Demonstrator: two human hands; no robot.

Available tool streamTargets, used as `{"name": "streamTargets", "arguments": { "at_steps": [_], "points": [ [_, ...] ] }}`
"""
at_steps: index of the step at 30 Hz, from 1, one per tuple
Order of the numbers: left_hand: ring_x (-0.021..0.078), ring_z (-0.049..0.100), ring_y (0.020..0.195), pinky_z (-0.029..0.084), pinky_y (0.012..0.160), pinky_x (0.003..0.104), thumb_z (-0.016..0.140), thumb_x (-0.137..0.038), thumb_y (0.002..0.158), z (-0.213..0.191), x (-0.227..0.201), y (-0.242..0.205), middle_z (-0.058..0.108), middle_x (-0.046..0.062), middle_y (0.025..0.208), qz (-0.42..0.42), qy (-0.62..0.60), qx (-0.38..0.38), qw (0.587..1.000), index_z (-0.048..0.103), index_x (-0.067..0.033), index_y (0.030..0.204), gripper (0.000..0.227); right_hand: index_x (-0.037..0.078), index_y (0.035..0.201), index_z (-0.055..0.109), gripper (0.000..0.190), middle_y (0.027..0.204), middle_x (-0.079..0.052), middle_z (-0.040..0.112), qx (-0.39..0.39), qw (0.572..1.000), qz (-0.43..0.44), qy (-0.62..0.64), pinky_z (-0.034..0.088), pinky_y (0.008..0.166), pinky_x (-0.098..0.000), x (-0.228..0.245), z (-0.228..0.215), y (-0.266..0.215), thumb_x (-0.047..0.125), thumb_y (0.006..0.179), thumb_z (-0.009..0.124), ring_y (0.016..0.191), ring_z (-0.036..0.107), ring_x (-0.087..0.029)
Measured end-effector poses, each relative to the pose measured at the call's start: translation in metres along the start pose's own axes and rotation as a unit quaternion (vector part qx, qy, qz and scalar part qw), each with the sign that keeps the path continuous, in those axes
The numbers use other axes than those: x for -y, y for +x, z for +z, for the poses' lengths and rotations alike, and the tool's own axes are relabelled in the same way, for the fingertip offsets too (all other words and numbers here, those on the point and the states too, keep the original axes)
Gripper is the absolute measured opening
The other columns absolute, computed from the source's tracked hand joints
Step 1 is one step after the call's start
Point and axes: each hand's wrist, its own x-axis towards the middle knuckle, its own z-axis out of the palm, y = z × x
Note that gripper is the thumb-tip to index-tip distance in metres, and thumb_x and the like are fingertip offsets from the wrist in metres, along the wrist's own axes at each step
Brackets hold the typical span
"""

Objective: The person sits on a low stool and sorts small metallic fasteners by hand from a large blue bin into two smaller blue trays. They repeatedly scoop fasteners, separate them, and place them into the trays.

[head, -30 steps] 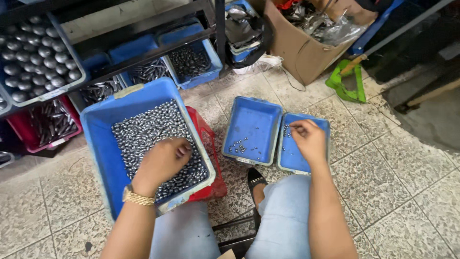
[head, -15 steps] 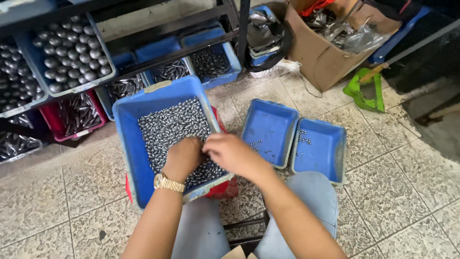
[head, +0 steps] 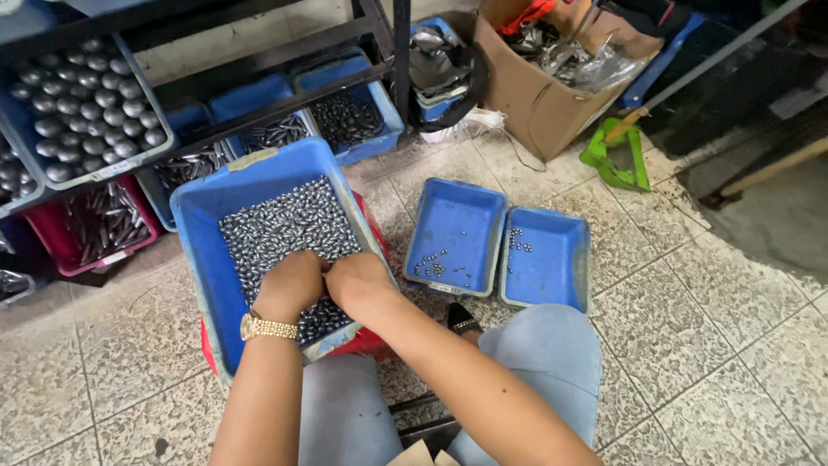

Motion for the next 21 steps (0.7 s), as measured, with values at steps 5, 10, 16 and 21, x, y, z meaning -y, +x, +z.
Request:
{"name": "streamTargets", "arguments": {
  "at_steps": [5, 10, 16, 21],
  "points": [
    [0.0444, 0.074, 0.096, 0.061, 0.081, 0.052, 0.063, -0.011, 0.087, 0.000, 0.000, -0.002, 0.078, 0.022, 0.090, 0.002, -0.007, 0.003, 1.000, 0.083, -0.0081, 0.095, 0.022, 0.014, 0.064, 0.072, 0.031, 0.058, -0.006, 0.068, 0.032, 0.999, 0.018, -0.003, 0.049, 0.048, -0.0423, 0.004, -0.007, 0.006, 0.009, 0.087, 0.053, 0.062, 0.071, -0.026],
    [0.0450, 0.074, 0.096, 0.061, 0.080, 0.051, 0.062, -0.009, 0.087, 0.014, 0.007, 0.011, 0.078, 0.023, 0.090, 0.011, -0.009, -0.007, 1.000, 0.083, -0.0088, 0.095, 0.023, 0.011, 0.070, 0.075, 0.032, 0.063, -0.008, 0.070, 0.075, 0.996, 0.040, -0.006, 0.052, 0.051, -0.0448, 0.006, -0.017, 0.011, 0.009, 0.089, 0.050, 0.067, 0.073, -0.028],
    [0.0466, 0.073, 0.096, 0.061, 0.082, 0.053, 0.060, -0.008, 0.088, 0.017, 0.010, 0.009, 0.077, 0.024, 0.092, 0.021, -0.009, -0.004, 1.000, 0.083, -0.0087, 0.099, 0.025, 0.008, 0.078, 0.080, 0.035, 0.070, -0.010, 0.074, 0.137, 0.989, 0.059, -0.004, 0.056, 0.055, -0.0481, 0.009, -0.022, 0.010, 0.010, 0.092, 0.047, 0.075, 0.076, -0.031],
    [0.0442, 0.074, 0.096, 0.061, 0.081, 0.052, 0.060, -0.011, 0.090, 0.025, 0.015, 0.012, 0.078, 0.022, 0.093, -0.012, -0.025, -0.003, 1.000, 0.083, -0.0115, 0.101, 0.026, 0.011, 0.073, 0.078, 0.033, 0.067, -0.011, 0.073, 0.132, 0.990, 0.044, 0.003, 0.055, 0.052, -0.0452, 0.008, -0.031, 0.007, 0.012, 0.091, 0.050, 0.071, 0.075, -0.030]
  ]
}}
